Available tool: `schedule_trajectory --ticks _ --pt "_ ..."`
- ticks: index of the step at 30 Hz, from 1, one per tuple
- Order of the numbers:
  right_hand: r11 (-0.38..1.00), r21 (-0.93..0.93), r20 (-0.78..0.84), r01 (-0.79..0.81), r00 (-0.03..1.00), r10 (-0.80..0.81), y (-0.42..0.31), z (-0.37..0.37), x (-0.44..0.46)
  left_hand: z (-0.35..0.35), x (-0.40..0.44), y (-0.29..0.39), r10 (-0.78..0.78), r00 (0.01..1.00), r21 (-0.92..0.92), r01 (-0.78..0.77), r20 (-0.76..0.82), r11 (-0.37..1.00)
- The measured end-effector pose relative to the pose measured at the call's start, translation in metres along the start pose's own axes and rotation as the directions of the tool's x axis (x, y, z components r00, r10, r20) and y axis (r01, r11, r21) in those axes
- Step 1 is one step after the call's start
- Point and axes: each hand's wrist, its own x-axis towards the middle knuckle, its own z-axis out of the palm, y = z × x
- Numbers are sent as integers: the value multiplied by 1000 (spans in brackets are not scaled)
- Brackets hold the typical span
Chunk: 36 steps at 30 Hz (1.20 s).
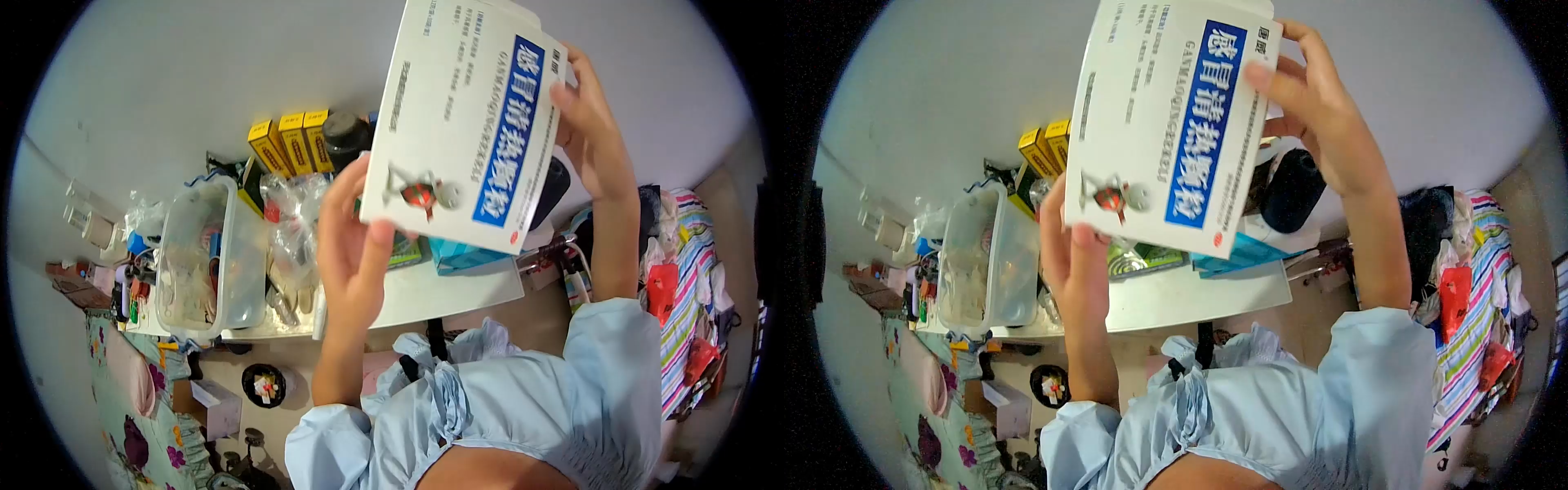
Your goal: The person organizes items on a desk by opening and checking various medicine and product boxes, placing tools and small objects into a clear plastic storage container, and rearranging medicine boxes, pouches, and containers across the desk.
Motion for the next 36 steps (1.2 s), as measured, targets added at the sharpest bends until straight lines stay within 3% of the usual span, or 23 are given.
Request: schedule_trajectory --ticks 1,3,4,5,7,9,11,15,19,21,22,24,25,26,27,29,30,32,34,36 --pt "1000 -6 -4 10 1000 -10 -1 -5 8 7 12 -1 5 1000 -114 -5 -7 993" --pt "997 61 -47 -37 998 40 1 -19 33 13 29 -8 -47 997 -125 53 55 991" --pt "998 55 75 -30 997 25 15 -38 52 19 37 -9 -42 998 -66 45 47 997" --pt "998 54 70 -26 997 23 23 -41 65 27 45 -12 -22 1000 19 22 -19 1000" --pt "973 -17 131 -231 964 232 39 -38 88 30 63 -24 46 999 325 -35 -27 945" --pt "958 21 200 -285 940 275 66 -43 109 31 73 -38 72 996 372 -51 -43 927" --pt "928 89 232 -362 913 334 90 -44 119 35 75 -45 109 994 649 -89 9 756" --pt "918 -46 215 -393 894 393 105 -55 107 42 68 -63 214 972 713 -221 101 666" --pt "904 -133 204 -407 881 427 118 -64 98 46 62 -70 165 976 826 -210 144 523" --pt "869 -222 99 -443 876 472 131 -67 95 45 58 -81 221 963 847 -242 152 473" --pt "870 -219 126 -442 871 474 135 -72 97 41 55 -74 219 966 860 -224 135 459" --pt "923 -157 116 -351 922 370 135 -83 99 40 43 -57 195 975 864 -186 104 468" --pt "930 -283 8 -236 969 248 122 -84 91 32 34 -55 185 978 869 -175 98 462" --pt "901 -414 -88 -129 991 102 102 -87 79 15 25 -53 320 947 904 -152 18 398" --pt "866 -500 -132 -19 990 -55 81 -84 66 -2 16 -51 454 890 933 -123 -47 338" --pt "773 -608 -147 178 932 -330 45 -77 37 -38 -7 -62 366 902 930 95 -231 354" --pt "727 -630 -127 273 888 -443 35 -77 22 -46 -12 -64 364 903 931 92 -228 354" --pt "734 -552 -104 397 840 -532 32 -81 -15 -53 -24 -70 102 971 941 179 -216 286" --pt "679 -538 -39 500 790 -612 41 -65 -55 -58 -29 -85 77 970 918 189 -229 349" --pt "635 -565 152 527 823 -547 18 -23 -80 -62 -32 -100 25 962 881 240 -273 407"
